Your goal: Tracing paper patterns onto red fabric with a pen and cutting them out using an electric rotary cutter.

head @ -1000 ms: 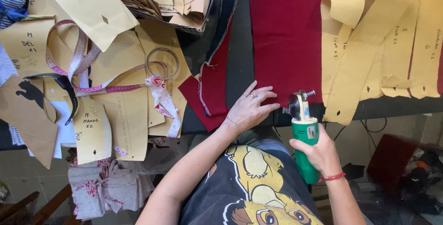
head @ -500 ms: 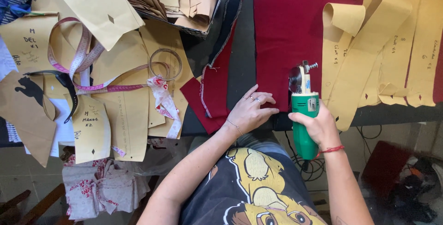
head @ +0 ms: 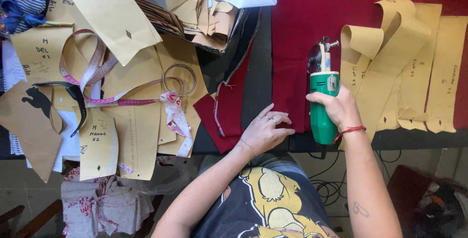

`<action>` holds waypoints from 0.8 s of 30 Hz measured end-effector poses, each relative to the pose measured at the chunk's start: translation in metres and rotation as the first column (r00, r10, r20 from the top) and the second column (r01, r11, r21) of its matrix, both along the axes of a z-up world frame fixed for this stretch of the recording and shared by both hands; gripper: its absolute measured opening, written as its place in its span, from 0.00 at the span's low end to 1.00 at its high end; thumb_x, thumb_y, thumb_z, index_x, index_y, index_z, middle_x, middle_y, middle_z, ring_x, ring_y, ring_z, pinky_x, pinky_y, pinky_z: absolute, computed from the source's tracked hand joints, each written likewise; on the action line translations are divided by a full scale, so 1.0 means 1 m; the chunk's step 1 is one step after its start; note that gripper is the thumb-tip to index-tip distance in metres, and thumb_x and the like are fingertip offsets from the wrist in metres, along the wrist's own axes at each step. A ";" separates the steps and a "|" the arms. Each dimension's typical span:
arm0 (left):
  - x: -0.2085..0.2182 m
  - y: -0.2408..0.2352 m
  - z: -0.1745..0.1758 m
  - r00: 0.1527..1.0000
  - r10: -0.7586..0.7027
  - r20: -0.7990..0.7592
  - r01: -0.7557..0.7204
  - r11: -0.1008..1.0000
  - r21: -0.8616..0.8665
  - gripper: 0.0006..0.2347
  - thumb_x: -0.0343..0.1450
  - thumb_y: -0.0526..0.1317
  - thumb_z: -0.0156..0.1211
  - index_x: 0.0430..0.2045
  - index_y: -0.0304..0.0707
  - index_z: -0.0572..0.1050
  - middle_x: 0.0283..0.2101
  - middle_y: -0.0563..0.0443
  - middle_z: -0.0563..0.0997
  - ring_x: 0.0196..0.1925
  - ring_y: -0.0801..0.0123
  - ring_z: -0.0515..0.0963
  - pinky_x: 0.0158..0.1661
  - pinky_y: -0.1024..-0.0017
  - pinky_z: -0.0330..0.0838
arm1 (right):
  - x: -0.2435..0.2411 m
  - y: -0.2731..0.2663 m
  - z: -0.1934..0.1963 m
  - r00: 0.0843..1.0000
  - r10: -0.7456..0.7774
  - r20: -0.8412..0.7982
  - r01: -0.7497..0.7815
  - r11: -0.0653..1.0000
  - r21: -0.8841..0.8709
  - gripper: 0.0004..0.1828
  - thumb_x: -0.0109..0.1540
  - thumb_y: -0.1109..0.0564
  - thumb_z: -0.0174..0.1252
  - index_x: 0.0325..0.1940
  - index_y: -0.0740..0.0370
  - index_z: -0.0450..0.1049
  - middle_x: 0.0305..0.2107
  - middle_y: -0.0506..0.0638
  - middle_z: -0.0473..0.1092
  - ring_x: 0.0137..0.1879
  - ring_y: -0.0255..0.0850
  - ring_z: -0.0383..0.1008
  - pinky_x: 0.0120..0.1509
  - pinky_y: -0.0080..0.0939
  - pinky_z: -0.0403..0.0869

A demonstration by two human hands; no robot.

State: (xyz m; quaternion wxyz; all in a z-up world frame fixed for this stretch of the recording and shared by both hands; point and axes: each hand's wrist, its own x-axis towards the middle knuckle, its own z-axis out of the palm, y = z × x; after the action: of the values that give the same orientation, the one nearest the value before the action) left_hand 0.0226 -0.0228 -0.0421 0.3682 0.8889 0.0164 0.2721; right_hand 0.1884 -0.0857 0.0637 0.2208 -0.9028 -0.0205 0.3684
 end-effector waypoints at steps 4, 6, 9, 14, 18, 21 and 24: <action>0.000 -0.001 0.002 1.000 0.011 -0.003 -0.011 1.000 -0.020 0.04 0.62 0.37 0.53 0.22 0.54 0.73 0.35 0.60 0.70 0.45 0.71 0.72 0.55 0.58 0.56 | 0.012 0.018 0.000 0.999 0.029 0.024 -0.029 1.000 -0.005 0.27 0.38 0.43 0.61 0.38 0.55 0.68 0.33 0.57 0.68 0.49 0.51 0.65 0.51 0.47 0.62; 0.001 -0.001 0.002 1.000 0.008 -0.001 -0.008 1.000 -0.017 0.04 0.62 0.37 0.52 0.21 0.53 0.73 0.35 0.60 0.70 0.45 0.71 0.72 0.55 0.58 0.57 | 0.019 0.025 0.000 0.999 0.028 0.038 -0.028 1.000 0.001 0.27 0.38 0.43 0.61 0.37 0.55 0.68 0.33 0.57 0.68 0.49 0.51 0.65 0.51 0.47 0.62; 0.001 -0.001 0.003 1.000 0.015 -0.002 -0.015 1.000 -0.018 0.04 0.61 0.37 0.53 0.22 0.53 0.73 0.35 0.59 0.70 0.45 0.71 0.72 0.55 0.58 0.57 | 0.029 0.037 0.003 0.998 0.019 0.054 -0.021 0.999 0.031 0.25 0.38 0.43 0.61 0.36 0.54 0.69 0.32 0.56 0.68 0.48 0.50 0.66 0.51 0.46 0.62; 0.003 0.001 0.009 0.999 0.037 -0.006 -0.037 0.999 0.013 0.02 0.62 0.38 0.53 0.22 0.52 0.71 0.35 0.60 0.71 0.44 0.71 0.73 0.54 0.59 0.59 | 0.047 0.063 0.010 0.998 0.056 0.042 -0.057 0.998 0.012 0.30 0.38 0.42 0.60 0.40 0.57 0.68 0.37 0.58 0.67 0.52 0.50 0.63 0.53 0.47 0.61; 0.006 0.003 0.014 0.999 0.040 0.001 -0.041 0.999 0.036 0.06 0.58 0.38 0.59 0.25 0.49 0.71 0.35 0.59 0.71 0.43 0.71 0.73 0.54 0.60 0.60 | 0.072 0.073 -0.003 0.994 0.084 0.065 -0.085 0.996 0.014 0.32 0.38 0.41 0.60 0.42 0.57 0.67 0.37 0.58 0.67 0.52 0.50 0.63 0.53 0.46 0.62; 0.007 0.002 0.015 0.997 0.077 0.005 -0.077 0.993 0.091 0.08 0.59 0.40 0.59 0.29 0.48 0.71 0.35 0.58 0.71 0.42 0.71 0.73 0.53 0.60 0.62 | 0.082 0.087 -0.004 0.993 0.104 0.064 -0.105 0.994 0.017 0.33 0.38 0.41 0.60 0.41 0.58 0.66 0.37 0.57 0.66 0.52 0.49 0.63 0.53 0.46 0.61; 0.009 0.002 0.017 0.995 0.096 0.026 -0.098 0.990 0.100 0.07 0.60 0.39 0.59 0.28 0.46 0.71 0.34 0.56 0.71 0.41 0.69 0.74 0.51 0.60 0.64 | 0.093 0.099 -0.003 0.991 0.107 0.085 -0.110 0.993 0.038 0.34 0.38 0.41 0.60 0.43 0.59 0.67 0.37 0.57 0.67 0.51 0.50 0.63 0.53 0.46 0.62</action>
State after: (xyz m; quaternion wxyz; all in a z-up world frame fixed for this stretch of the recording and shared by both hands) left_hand 0.0320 -0.0211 -0.0248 0.3092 0.9016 0.0422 0.2994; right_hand 0.2812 0.0137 0.0607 0.2187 -0.9099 -0.0867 0.3418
